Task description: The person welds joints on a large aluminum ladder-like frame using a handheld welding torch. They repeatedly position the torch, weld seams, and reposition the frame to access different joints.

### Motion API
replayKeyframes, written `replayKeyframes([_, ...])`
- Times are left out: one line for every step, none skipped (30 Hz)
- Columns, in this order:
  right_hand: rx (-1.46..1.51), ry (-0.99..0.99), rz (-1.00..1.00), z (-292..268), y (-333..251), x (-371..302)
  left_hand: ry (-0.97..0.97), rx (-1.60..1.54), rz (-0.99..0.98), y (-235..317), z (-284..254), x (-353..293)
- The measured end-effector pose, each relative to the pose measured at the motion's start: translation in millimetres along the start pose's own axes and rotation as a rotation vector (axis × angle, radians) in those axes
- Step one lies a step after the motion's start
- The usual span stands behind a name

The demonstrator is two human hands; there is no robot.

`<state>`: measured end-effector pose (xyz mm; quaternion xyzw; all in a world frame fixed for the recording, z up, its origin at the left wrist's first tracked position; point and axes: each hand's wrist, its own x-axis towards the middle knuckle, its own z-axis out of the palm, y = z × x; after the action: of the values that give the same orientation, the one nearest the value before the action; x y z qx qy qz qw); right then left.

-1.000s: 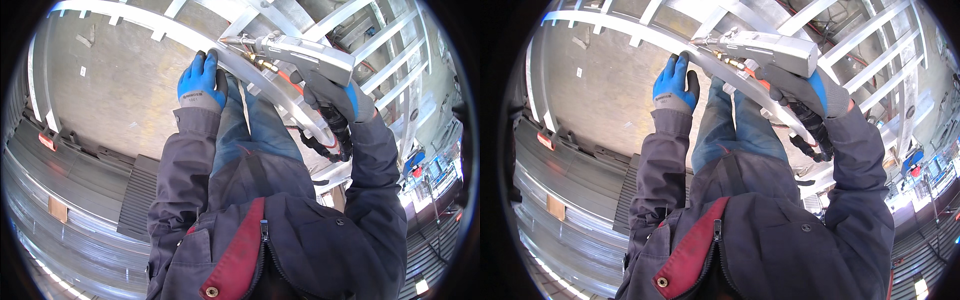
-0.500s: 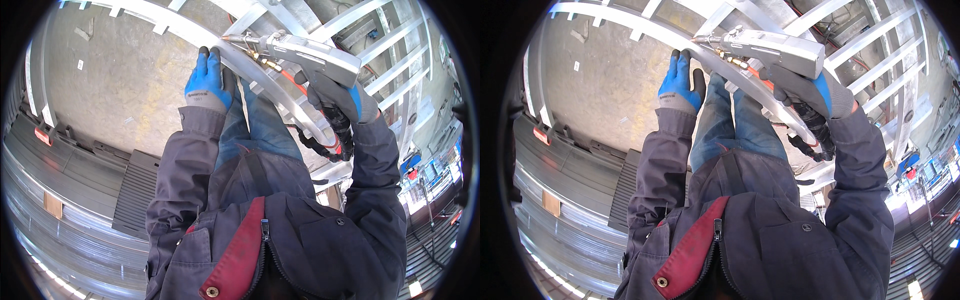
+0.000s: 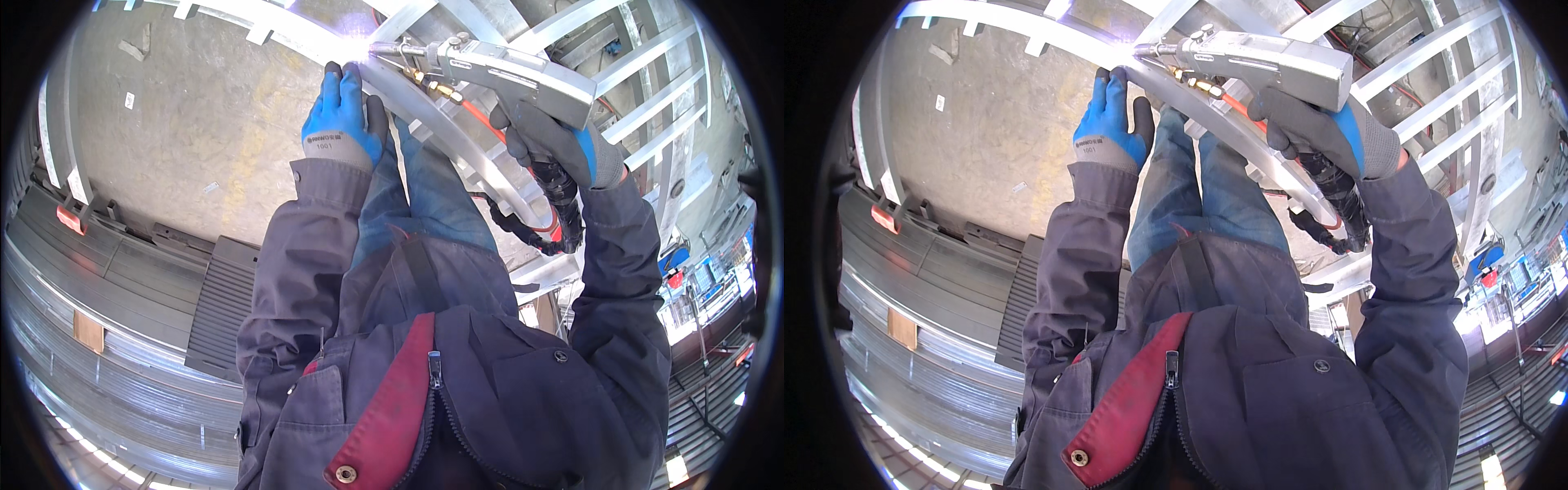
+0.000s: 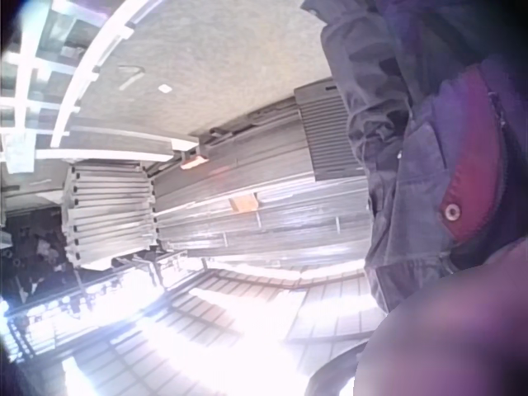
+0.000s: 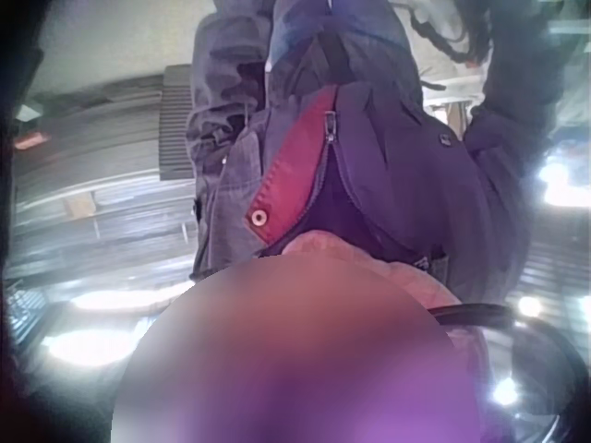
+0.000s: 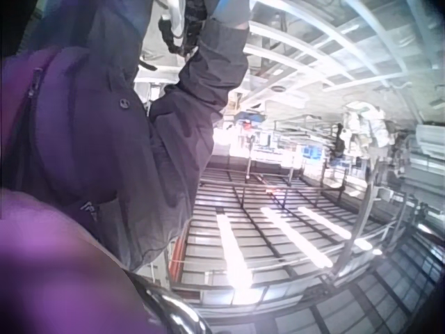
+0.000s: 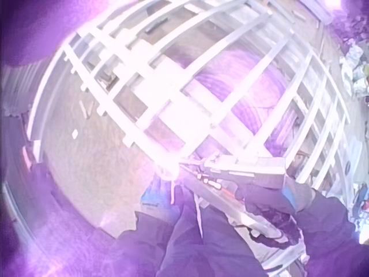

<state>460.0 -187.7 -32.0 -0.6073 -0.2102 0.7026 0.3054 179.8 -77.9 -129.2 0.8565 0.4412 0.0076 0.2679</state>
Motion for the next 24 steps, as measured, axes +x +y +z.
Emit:
replayKeyframes([-0.015, -0.019, -0.009, 0, 0, 0, 0.001, 0.001, 0.006, 0, 0, 0])
replayKeyframes([-0.005, -0.006, 0.009, 0, -1, 0, 0.0, -0.003, 0.004, 0, 0, 0])
replayKeyframes([0.004, 0.008, 0.026, 0, -1, 0, 0.003, -0.016, 0.003, 0, 0, -1])
replayKeyframes([0.015, 0.016, 0.038, 0, -1, -1, -0.009, -0.011, -0.002, -1, 0, -1])
replayKeyframes([0.023, 0.021, 0.045, 0, 0, -1, -0.005, -0.01, 0.0, -1, 0, -1])
replayKeyframes([0.032, 0.021, 0.046, 0, 0, -2, -0.001, -0.009, 0.001, -1, 1, 0])
replayKeyframes([0.043, 0.016, 0.039, 0, 0, -2, 0.003, -0.008, 0.002, -2, 1, 0])
replayKeyframes([0.034, 0.017, 0.041, -1, 1, -3, 0.003, -0.004, 0.001, -2, 1, -1])
replayKeyframes([0.027, 0.015, 0.034, -1, 1, -3, 0.005, -0.002, 0.0, -3, 2, -1])
replayKeyframes([0.024, 0.009, 0.03, -1, 2, -3, 0.005, -0.003, -0.006, -3, 3, -1])
replayKeyframes([0.008, 0.007, 0.032, -2, 3, -4, 0.005, 0.002, -0.001, -3, 3, -1])
replayKeyframes([-0.002, 0.002, 0.037, -2, 4, -4, 0.002, 0.003, -0.002, -4, 3, -1])
replayKeyframes([-0.008, 0.001, 0.038, -3, 5, -4, 0.007, 0.0, -0.001, -4, 3, -1])
replayKeyframes([0.004, 0.017, 0.04, -2, 6, -4, -0.002, 0.011, -0.002, -4, 3, -1])
replayKeyframes([0.021, 0.037, 0.039, 0, 8, -4, -0.003, 0.016, -0.003, -4, 3, -1])
replayKeyframes([0.027, 0.048, 0.056, 0, 9, -5, -0.005, 0.021, -0.003, -4, 3, -1])
replayKeyframes([0.025, 0.052, 0.051, 0, 9, -6, -0.008, 0.023, -0.004, -4, 3, -1])
replayKeyframes([0.012, 0.047, 0.064, -1, 9, -8, -0.01, 0.025, -0.006, -4, 3, -1])
replayKeyframes([-0.002, 0.043, 0.077, -2, 9, -9, -0.008, 0.023, -0.006, -4, 3, -1])
replayKeyframes([-0.002, 0.037, 0.079, -2, 9, -9, -0.015, 0.025, -0.009, -4, 3, -2])
replayKeyframes([-0.003, 0.03, 0.081, -3, 9, -10, -0.016, 0.024, -0.011, -4, 3, -2])
replayKeyframes([0.003, 0.026, 0.078, -4, 9, -10, -0.011, 0.02, -0.01, -4, 3, -2])
replayKeyframes([-0.007, 0.024, 0.074, -4, 9, -11, -0.013, 0.024, -0.008, -4, 3, -1])
replayKeyframes([-0.009, 0.024, 0.066, -4, 10, -11, -0.009, 0.025, -0.004, -4, 3, -1])
